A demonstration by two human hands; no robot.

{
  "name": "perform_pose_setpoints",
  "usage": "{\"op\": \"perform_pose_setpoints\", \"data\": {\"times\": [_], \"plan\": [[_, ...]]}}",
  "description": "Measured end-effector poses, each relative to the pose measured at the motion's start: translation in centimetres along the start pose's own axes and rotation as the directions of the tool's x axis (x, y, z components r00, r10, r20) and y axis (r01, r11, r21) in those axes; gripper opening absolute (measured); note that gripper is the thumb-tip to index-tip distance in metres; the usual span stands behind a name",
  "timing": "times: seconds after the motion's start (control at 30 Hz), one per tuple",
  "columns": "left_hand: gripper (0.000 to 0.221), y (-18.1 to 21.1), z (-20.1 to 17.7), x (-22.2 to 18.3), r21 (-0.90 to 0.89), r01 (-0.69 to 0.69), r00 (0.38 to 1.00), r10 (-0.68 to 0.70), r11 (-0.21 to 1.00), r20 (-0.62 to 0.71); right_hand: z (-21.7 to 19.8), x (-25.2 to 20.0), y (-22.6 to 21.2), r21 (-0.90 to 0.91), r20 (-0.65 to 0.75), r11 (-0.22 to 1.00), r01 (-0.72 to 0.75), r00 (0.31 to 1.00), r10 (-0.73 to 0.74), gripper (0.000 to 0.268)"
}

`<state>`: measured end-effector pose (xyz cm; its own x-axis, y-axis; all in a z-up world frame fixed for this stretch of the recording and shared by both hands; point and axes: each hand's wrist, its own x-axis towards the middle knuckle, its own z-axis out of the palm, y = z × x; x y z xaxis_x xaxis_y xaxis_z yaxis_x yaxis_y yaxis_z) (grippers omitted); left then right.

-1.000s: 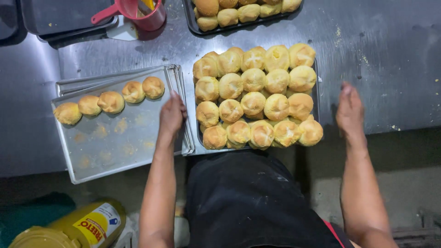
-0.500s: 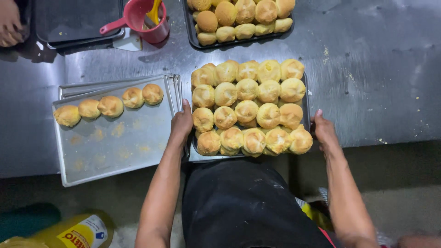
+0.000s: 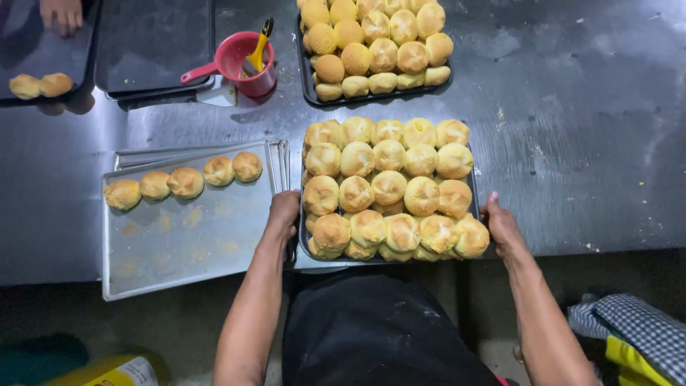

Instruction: Transferring and organizing baked bread rolls between different trays on a prep table.

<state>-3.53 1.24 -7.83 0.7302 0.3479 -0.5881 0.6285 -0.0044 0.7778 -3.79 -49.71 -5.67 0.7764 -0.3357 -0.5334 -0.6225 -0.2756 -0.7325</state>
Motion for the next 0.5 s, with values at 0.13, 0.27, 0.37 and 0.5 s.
{"op": "perform_pose_setpoints", "data": {"times": [0.13, 0.27, 0.37, 0.5], "plan": [[0.022, -1.5, 1.0, -0.5, -0.335, -0.081, 0.993, 0.104, 0.939, 0.052, -0.2, 2.1, 1.7, 0.079, 0.044, 0.996, 0.043, 0.998, -0.047, 0.086], [0.027, -1.4, 1.8, -0.6, -0.377, -0.062, 0.995, 0.085, 0.924, 0.045, -0.5, 2.3, 1.1, 0.098, 0.048, 0.995, -0.023, 0.999, 0.019, 0.085], [0.03, -0.1, 2.2, -2.3, -0.4, -0.012, 0.997, 0.041, 0.916, 0.063, -1.6, 3.2, 1.5, 0.201, 0.084, 0.979, -0.035, 0.996, 0.019, 0.078], [0.029, 1.2, 2.6, -3.9, -0.619, 0.082, 0.98, 0.05, 0.781, 0.193, -2.2, 4.0, 1.4, 0.393, 0.137, 0.914, -0.096, 0.99, 0.045, 0.063]]}}
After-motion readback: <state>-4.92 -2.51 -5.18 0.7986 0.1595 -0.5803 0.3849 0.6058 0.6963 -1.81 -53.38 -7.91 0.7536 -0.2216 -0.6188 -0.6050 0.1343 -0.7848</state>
